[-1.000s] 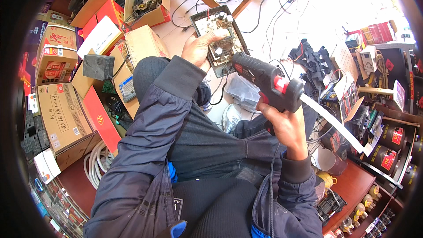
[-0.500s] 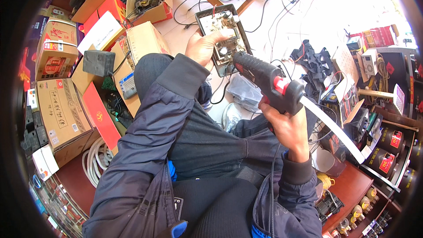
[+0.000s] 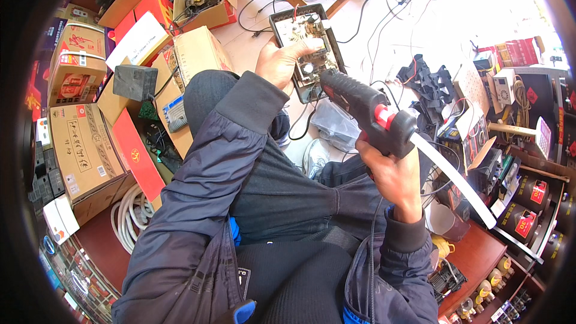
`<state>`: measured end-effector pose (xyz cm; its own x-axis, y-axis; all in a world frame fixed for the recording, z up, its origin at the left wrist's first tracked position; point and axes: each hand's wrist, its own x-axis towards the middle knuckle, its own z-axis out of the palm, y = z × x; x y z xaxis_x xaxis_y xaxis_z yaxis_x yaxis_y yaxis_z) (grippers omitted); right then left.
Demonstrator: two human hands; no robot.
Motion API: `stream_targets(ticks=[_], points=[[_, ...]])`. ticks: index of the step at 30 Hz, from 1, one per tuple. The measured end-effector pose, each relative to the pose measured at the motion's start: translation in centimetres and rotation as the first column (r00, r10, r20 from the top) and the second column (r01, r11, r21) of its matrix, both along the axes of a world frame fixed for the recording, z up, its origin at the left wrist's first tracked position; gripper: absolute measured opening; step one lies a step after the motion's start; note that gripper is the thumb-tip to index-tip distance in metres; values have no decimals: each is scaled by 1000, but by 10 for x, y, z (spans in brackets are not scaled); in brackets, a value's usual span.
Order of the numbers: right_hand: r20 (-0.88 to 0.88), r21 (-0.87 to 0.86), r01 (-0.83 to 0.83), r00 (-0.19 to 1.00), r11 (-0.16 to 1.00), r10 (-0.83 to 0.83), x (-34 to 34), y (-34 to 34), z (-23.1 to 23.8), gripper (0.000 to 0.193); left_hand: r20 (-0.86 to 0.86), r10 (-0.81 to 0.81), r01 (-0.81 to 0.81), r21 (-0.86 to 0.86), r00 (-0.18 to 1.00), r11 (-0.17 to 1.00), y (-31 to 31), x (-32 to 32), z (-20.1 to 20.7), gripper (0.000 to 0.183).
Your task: The person sits on the floor and handles a black electronic device, opening it to reveal the circuit board. They use a hot glue gun to apply glue to components inside the device, then set the tool down and continue manipulating the board and wires.
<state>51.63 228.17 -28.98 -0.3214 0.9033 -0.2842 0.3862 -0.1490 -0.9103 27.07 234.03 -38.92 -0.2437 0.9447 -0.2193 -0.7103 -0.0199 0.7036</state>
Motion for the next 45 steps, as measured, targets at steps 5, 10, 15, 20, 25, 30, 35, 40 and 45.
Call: stream_targets(ticks=[5, 10, 15, 20, 25, 30, 35, 40, 45], points=[[28, -80, 23, 999, 997, -21, 1, 0, 7, 28, -15, -35, 35, -20, 999, 999, -1, -1, 0, 29], [-24, 20, 32, 999, 999, -32, -4, -2, 7, 18, -18, -32, 31, -27, 999, 999, -1, -1, -2, 29], [-4, -20, 26, 1000, 999, -26, -1, -2, 10, 16, 43, -47, 49, -39, 998, 998, 3, -4, -8, 26], [44, -84, -11, 999, 996, 15, 6, 2, 7, 29, 81, -46, 49, -41, 996, 998, 3, -4, -11, 27], [7, -29, -32, 999, 999, 32, 8, 2, 4, 28, 103, -20, 28, -76, 994, 997, 1, -2, -7, 28], [-26, 5, -5, 1000, 1000, 5, 7, 0, 4, 21, 78, -10, 18, -102, 997, 995, 1, -3, -6, 27], [-69, 9, -12, 998, 1000, 13, 8, 0, 6, 25, 147, -7, 19, -83, 989, 996, 4, -5, -12, 25], [-142, -4, 7, 990, 1000, -8, 11, -1, 10, 36, 188, -2, 20, -94, 982, 995, 7, -8, -16, 24], [-194, -1, 98, 976, 995, -96, 13, 0, 11, 53, 298, 5, 35, -127, 955, 991, 6, -8, -15, 26]])
